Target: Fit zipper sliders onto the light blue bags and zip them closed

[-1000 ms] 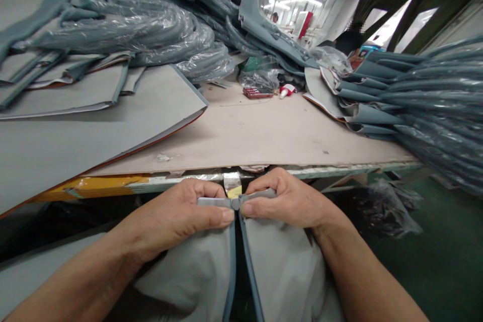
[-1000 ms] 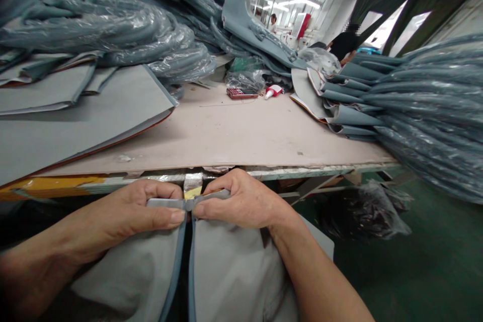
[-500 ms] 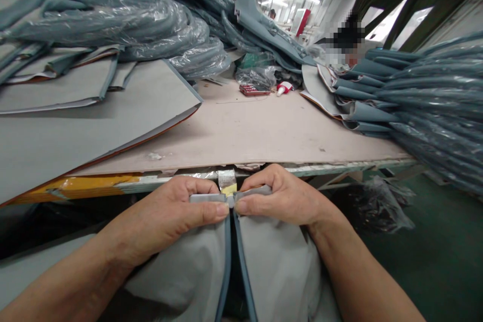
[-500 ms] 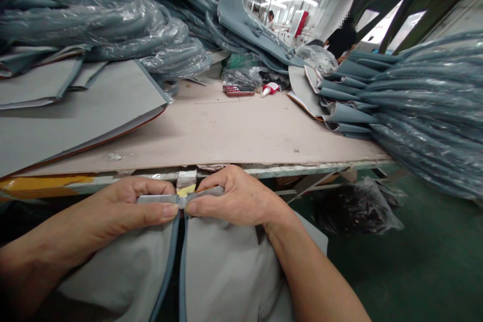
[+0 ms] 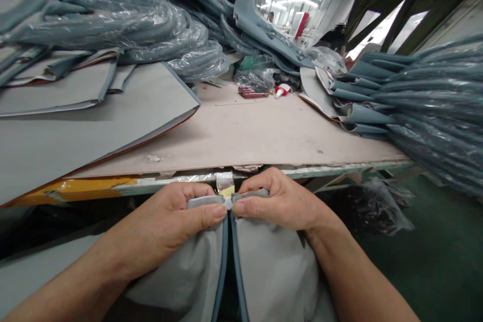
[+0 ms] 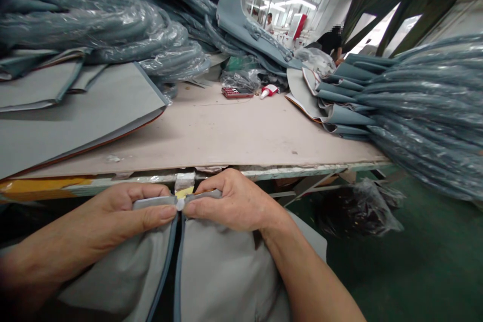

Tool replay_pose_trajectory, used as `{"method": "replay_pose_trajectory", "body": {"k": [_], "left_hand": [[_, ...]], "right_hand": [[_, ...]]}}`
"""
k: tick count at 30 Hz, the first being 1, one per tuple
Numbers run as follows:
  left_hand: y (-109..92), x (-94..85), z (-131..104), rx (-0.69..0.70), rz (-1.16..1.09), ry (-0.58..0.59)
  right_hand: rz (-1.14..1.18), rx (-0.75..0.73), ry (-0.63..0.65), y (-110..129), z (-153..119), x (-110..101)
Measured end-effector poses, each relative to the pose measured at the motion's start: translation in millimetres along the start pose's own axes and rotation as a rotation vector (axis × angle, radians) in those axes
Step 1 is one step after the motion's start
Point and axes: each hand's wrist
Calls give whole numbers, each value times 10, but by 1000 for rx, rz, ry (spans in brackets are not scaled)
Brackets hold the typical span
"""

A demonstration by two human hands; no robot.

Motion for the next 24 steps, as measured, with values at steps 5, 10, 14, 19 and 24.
{"method": "replay_pose_trajectory", "body": {"k": [5, 10, 14, 19, 24], "left_hand": [[-5, -10, 18, 30, 55, -31], [13, -17, 39, 24, 48, -49], [68, -43, 52, 20, 23, -18], [44, -85, 17, -63, 31, -10], [47, -102, -28, -11, 48, -58]], "right_hand": [[-3, -12, -31, 13, 2, 0], [-35, -10, -22, -15, -1, -14], [-16, 1, 6, -40, -1, -23], [-27, 30, 0, -36, -17, -19], [16, 71, -11, -22, -48, 11]]}}
Point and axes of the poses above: each hand's wrist, its own z-axis towards the middle knuckle, its own x-axis out of the palm, y = z × x, and after that the axes turned 11 degrees about -y, right-handed
